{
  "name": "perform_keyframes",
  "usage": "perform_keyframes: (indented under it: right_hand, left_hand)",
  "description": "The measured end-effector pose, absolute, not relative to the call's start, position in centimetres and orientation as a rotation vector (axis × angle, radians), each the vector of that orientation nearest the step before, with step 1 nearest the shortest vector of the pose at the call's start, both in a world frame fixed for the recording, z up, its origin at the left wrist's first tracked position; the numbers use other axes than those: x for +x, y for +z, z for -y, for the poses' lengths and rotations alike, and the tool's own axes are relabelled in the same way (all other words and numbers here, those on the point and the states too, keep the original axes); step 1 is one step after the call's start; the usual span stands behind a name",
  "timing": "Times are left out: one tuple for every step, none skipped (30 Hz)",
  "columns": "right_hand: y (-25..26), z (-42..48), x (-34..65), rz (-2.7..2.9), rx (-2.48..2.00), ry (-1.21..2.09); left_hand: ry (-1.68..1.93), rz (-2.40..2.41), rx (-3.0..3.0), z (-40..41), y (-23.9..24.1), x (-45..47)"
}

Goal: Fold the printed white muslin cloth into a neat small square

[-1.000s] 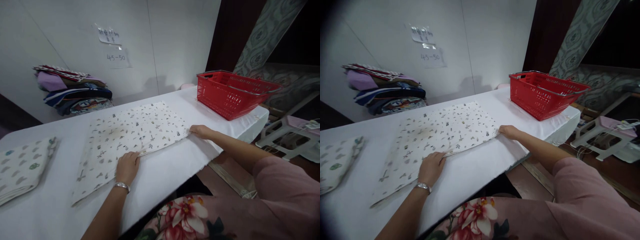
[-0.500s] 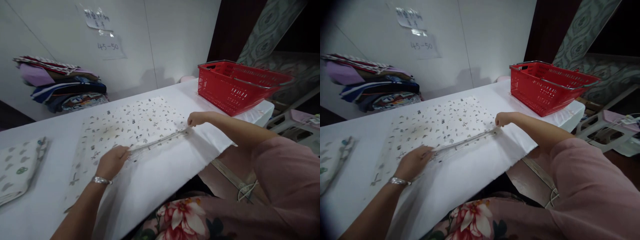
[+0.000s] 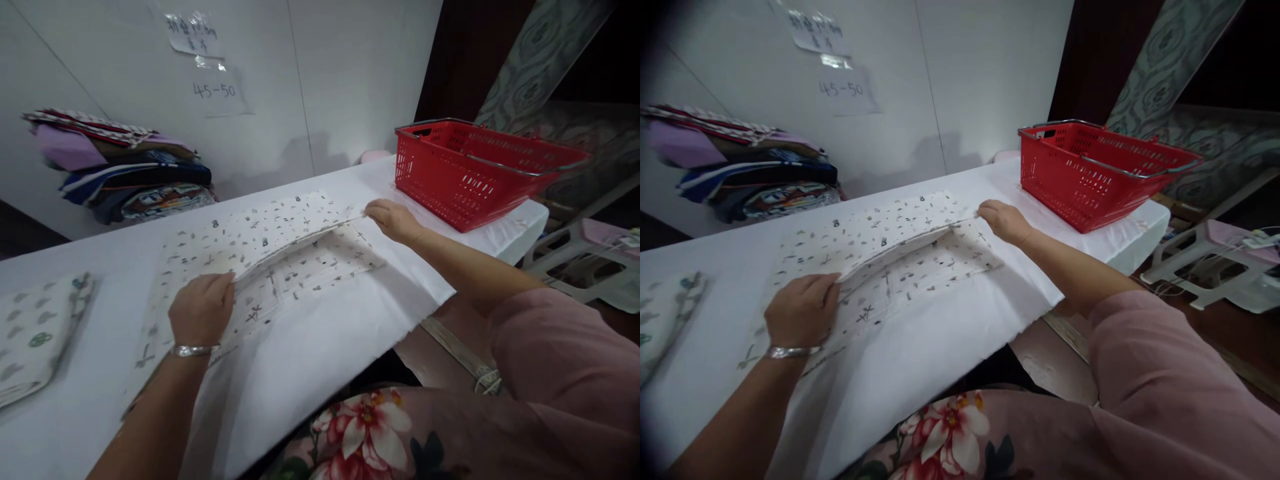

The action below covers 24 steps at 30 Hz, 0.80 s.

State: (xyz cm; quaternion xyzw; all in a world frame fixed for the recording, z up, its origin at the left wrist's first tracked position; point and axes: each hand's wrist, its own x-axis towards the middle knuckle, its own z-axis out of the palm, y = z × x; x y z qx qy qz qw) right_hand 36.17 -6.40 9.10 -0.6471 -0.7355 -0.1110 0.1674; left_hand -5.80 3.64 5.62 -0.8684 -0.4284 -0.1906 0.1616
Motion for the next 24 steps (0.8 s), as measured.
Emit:
perform_keyframes:
  right_hand:
    - [8.2, 7.0, 36.3, 2.168, -1.817, -0.289]
    - [7.2, 7.6, 36.4, 2.262, -1.8, -0.232]
    - [6.1, 8.2, 36.6, 2.355, -1.779, -0.162]
    - [5.0, 8.8, 36.7, 2.418, -1.763, -0.106]
    - [4.0, 9.3, 36.8, 2.461, -1.748, -0.061]
    - [3.3, 9.8, 36.9, 2.482, -1.738, -0.033]
    - [2.8, 10.2, 36.9, 2.488, -1.733, -0.016]
    - [2.5, 10.4, 36.9, 2.492, -1.727, -0.004]
    - [2.3, 10.6, 36.9, 2.495, -1.724, 0.001]
    - [2.4, 10.8, 36.9, 2.488, -1.73, -0.007]
    - [2.5, 10.8, 36.9, 2.476, -1.744, -0.026]
    - [2.6, 10.9, 37.0, 2.472, -1.757, -0.043]
    - [2.6, 11.0, 37.0, 2.477, -1.766, -0.052]
    - [2.7, 11.1, 37.1, 2.489, -1.771, -0.051]
    - [2.6, 11.1, 37.1, 2.507, -1.774, -0.038]
    - [2.5, 11.2, 37.1, 2.523, -1.777, -0.021]
    - [2.4, 11.2, 37.1, 2.531, -1.786, -0.007]
    - [2.3, 11.3, 37.1, 2.525, -1.801, 0.003]
    - [2.2, 11.4, 37.1, 2.513, -1.814, 0.014]
    - [2.2, 11.5, 37.1, 2.503, -1.822, 0.028]
    - [2.2, 11.6, 37.0, 2.495, -1.825, 0.043]
    - [2.2, 11.8, 37.0, 2.487, -1.829, 0.056]
    - [2.2, 12.0, 36.9, 2.48, -1.835, 0.066]
    - [2.2, 12.2, 36.9, 2.472, -1.846, 0.071]
  left_hand:
    - [-0.453, 1.162, -2.544, -3.4, 4.9, -5.9]
    - [-0.35, 1.09, -2.631, -3.1, 3.9, -6.0]
    - [-0.258, 1.017, -2.717, -2.8, 3.0, -6.1]
    - [-0.224, 0.97, -2.769, -2.4, 2.0, -6.2]
    - [-0.223, 0.942, -2.796, -2.0, 1.2, -6.3]
    - [-0.249, 0.935, -2.799, -1.8, 0.5, -6.4]
    - [-0.28, 0.94, -2.789, -1.5, 0.1, -6.4]
    - [-0.301, 0.945, -2.779, -1.4, -0.1, -6.4]
    - [-0.313, 0.945, -2.774, -1.3, -0.2, -6.4]
    - [-0.322, 0.942, -2.776, -1.2, -0.1, -6.4]
    - [-0.335, 0.939, -2.78, -1.2, 0.0, -6.3]
    - [-0.349, 0.937, -2.784, -1.1, 0.0, -6.3]
    - [-0.363, 0.938, -2.788, -1.1, 0.1, -6.2]
    - [-0.376, 0.941, -2.79, -1.1, 0.1, -6.2]
    - [-0.386, 0.947, -2.793, -1.0, 0.1, -6.1]
    - [-0.39, 0.953, -2.795, -1.0, 0.1, -6.0]
    - [-0.389, 0.956, -2.799, -1.0, 0.1, -6.0]
    - [-0.383, 0.961, -2.802, -0.9, 0.1, -5.9]
    - [-0.373, 0.965, -2.807, -0.9, 0.1, -5.9]
    - [-0.36, 0.965, -2.813, -0.8, 0.2, -5.9]
    - [-0.346, 0.967, -2.819, -0.8, 0.2, -5.8]
    - [-0.331, 0.969, -2.822, -0.7, 0.3, -5.8]
    - [-0.314, 0.969, -2.825, -0.7, 0.3, -5.8]
    - [-0.298, 0.966, -2.825, -0.6, 0.4, -5.9]
